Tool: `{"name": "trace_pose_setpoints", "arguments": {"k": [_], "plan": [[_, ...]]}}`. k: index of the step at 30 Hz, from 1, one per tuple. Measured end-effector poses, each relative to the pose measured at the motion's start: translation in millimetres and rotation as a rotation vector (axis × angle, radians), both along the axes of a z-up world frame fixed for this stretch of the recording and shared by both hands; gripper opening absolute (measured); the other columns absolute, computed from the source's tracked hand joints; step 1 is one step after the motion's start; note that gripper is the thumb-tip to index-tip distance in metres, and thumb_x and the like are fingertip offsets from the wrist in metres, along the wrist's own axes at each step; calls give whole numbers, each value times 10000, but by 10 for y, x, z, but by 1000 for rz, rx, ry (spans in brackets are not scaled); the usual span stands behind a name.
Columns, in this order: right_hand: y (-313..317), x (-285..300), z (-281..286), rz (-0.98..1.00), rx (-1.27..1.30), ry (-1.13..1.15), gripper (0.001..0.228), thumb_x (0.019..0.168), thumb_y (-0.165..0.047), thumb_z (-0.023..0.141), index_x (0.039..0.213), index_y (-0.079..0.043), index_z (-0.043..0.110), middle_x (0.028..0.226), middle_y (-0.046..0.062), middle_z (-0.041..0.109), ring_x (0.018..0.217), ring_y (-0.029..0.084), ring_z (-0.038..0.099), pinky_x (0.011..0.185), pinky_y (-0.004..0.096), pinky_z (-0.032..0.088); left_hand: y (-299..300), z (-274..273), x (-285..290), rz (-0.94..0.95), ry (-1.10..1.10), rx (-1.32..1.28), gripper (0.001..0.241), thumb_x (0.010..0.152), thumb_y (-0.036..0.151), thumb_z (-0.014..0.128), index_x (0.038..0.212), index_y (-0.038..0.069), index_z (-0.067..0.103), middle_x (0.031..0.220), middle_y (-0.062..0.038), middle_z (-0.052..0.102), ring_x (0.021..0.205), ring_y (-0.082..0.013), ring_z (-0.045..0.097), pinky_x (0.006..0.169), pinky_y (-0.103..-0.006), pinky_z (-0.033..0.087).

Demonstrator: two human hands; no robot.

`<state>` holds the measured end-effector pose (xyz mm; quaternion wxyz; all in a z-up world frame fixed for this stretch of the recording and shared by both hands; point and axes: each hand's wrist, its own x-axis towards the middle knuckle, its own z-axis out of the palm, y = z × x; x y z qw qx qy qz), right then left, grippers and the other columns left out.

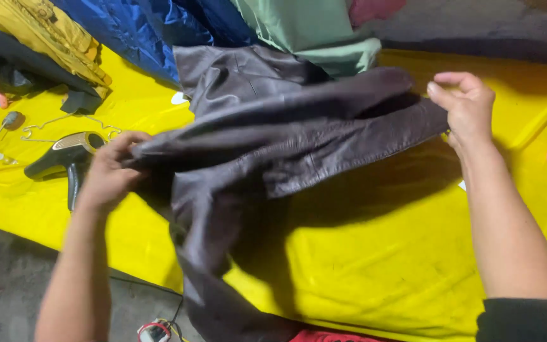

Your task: Adjusting and flattening the inner seams of a leather jacket using a seam ripper, spray, and a hair dryer.

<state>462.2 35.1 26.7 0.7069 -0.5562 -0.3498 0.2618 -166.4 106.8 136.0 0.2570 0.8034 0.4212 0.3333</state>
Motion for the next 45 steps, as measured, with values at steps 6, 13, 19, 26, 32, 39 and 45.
{"name": "trace_pose_setpoints", "arguments": {"k": [6,13,19,26,32,39,45], "plan": [[-73,-57,-269,60,-1036,-977,418,778,-378,750,1187,-302,787,1304,90,715,1174,383,650,946,477,500,-145,228,478,83,592,-763,572,795,9,656,1338,186,690,1281,-64,760,1173,-245,679,1100,-346,487],[-274,-320,-458,60,-780,-1398,281,853,-310,713,1087,-163,759,1028,168,699,1049,425,702,885,562,522,-530,99,1186,-28,1209,-51,853,636,565,872,1397,328,567,1283,-66,650,1273,-319,559,937,-570,548],[-182,-822,-326,181,-685,-1038,314,870,-365,761,1062,-120,718,1011,112,708,1016,350,724,841,504,565,-783,-836,1994,-316,810,415,469,714,460,830,1082,206,686,980,-40,664,1036,-292,603,816,-443,521],[-286,-1411,-199,224,-805,-1204,866,918,-669,598,1581,-159,376,1421,136,382,1305,466,435,959,649,501,-883,-1015,2028,-363,985,110,1260,642,829,726,1590,108,315,1606,-255,313,1548,-460,127,1251,-584,70],[40,-1401,-322,237,-884,-1203,888,943,-766,486,1508,-81,481,1400,162,414,1256,472,438,937,634,473,-908,-1049,1946,-385,926,-26,1416,578,905,666,1635,88,199,1682,-254,170,1567,-454,13,1272,-565,-21],[-736,-2112,-741,29,-45,-1502,949,900,-734,540,1536,-36,455,1413,261,498,1265,434,509,1014,541,382,-872,-1194,1925,-383,940,-17,1490,517,929,675,1648,117,144,1701,-223,110,1572,-434,-28,1267,-551,-40],[-989,-1614,-501,712,-578,-1440,909,943,-759,472,1653,-249,224,1727,121,154,1591,326,73,1200,642,63,-873,-1164,1898,-399,927,-28,1499,506,937,676,1648,120,149,1701,-226,107,1572,-437,-27,1267,-557,-38]]}}
